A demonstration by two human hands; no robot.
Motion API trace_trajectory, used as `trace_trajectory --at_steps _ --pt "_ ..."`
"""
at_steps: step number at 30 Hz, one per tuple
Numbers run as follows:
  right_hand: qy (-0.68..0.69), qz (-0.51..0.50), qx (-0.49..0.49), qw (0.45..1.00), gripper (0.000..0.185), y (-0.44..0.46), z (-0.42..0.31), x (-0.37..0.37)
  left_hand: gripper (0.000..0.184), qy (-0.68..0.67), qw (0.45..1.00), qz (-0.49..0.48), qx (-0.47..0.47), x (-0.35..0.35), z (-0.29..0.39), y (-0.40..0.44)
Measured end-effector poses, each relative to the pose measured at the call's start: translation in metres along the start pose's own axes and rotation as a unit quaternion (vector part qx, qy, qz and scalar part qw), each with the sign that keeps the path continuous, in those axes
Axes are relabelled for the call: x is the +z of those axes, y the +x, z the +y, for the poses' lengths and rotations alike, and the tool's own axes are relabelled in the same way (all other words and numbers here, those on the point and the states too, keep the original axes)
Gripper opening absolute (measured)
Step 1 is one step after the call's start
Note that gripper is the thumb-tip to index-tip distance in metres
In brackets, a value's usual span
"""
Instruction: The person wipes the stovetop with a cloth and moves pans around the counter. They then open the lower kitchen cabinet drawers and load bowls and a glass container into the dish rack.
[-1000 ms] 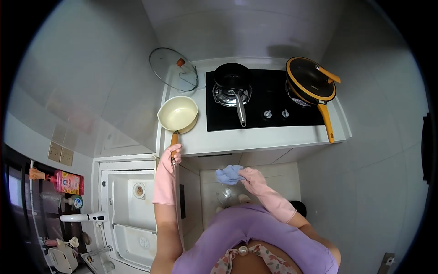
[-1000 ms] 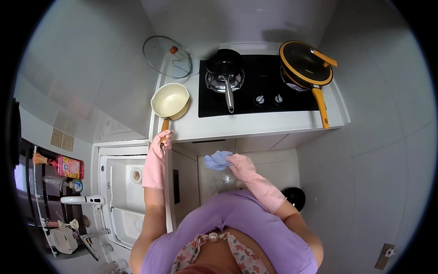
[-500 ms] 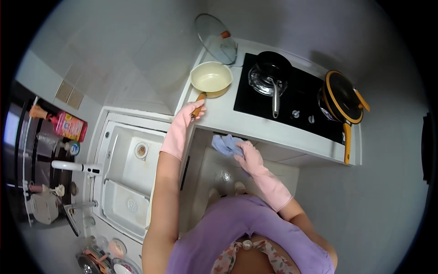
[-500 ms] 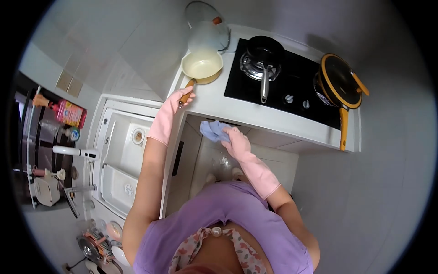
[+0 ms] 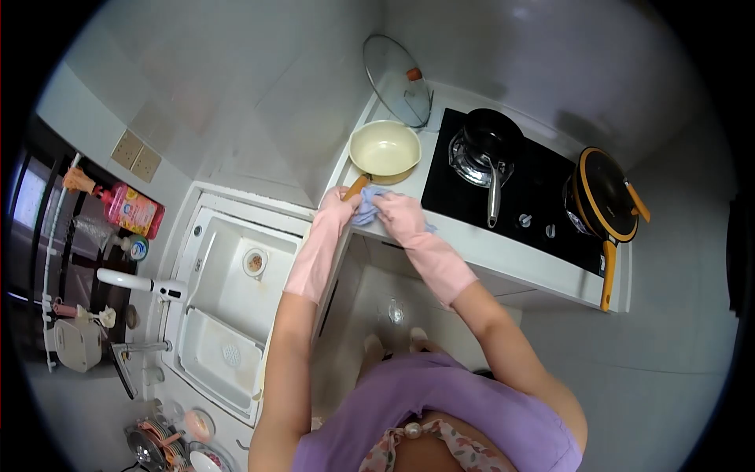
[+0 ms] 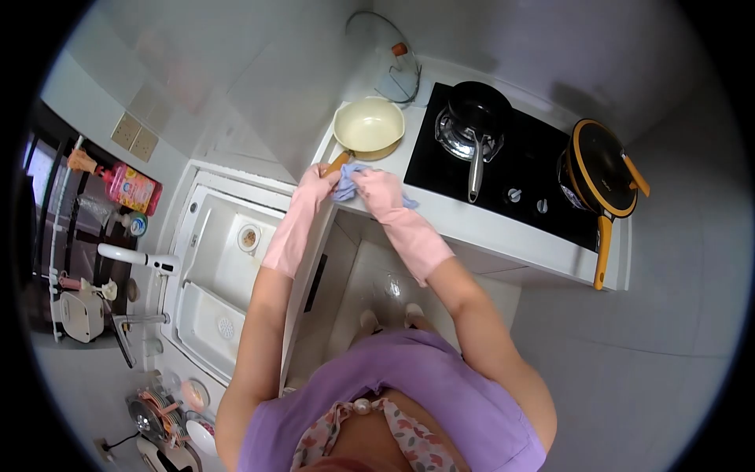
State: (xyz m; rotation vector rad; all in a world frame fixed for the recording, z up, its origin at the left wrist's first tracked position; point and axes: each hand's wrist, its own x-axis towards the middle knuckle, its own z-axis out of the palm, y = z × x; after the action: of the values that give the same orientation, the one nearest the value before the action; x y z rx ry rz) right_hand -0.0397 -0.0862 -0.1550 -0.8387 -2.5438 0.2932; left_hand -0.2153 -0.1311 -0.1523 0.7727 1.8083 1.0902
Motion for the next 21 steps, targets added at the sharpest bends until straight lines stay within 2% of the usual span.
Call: trace_trajectory --at_steps 1,3,4,7,10,13,14,17,19,20,21 --pt "-0.002 -0.030 -0.004 1.000 0.044 0.010 0.002 0.011 0.049 0.057 0.998 0.030 0.030 -0.002 0.001 0.000" --pt "-0.026 0.008 -0.036 0.999 0.054 0.004 0.019 0.063 0.057 0.170 0.978 0.084 0.082 -0.005 -0.003 -0.006" --pt "-0.037 0.026 -0.050 0.998 0.060 0.001 0.016 0.071 0.064 0.115 0.990 0.066 0.037 -0.006 0.017 -0.027" --pt "-0.021 -0.003 -0.013 1.000 0.072 -0.017 0.009 0.045 0.064 0.098 0.992 0.063 0.053 -0.012 -0.005 -0.022" --pt "0.014 0.087 0.067 0.994 0.069 -0.048 0.000 -0.004 0.069 0.124 0.985 0.087 0.086 -0.016 -0.018 -0.031" --pt "0.001 0.121 0.238 0.964 0.066 -0.083 0.002 0.007 0.068 0.084 0.992 0.082 0.051 -0.020 -0.003 -0.058" --pt "0.001 0.112 0.261 0.959 0.059 -0.084 0.004 0.015 0.068 0.074 0.992 0.094 0.050 -0.019 0.001 -0.068" --pt "0.014 0.082 0.267 0.960 0.051 -0.058 0.004 0.064 0.070 0.046 0.989 0.132 0.049 -0.018 0.007 -0.091" --pt "0.057 0.121 0.188 0.973 0.039 -0.029 -0.006 0.093 0.068 0.024 0.981 0.175 0.081 -0.021 -0.021 -0.094" --pt "0.166 0.078 0.176 0.967 0.033 -0.011 -0.015 0.102 0.066 -0.004 0.974 0.200 0.107 -0.020 -0.028 -0.104" --pt "0.214 0.060 0.131 0.966 0.029 0.008 -0.021 0.106 0.065 -0.032 0.965 0.224 0.132 -0.019 -0.035 -0.115"
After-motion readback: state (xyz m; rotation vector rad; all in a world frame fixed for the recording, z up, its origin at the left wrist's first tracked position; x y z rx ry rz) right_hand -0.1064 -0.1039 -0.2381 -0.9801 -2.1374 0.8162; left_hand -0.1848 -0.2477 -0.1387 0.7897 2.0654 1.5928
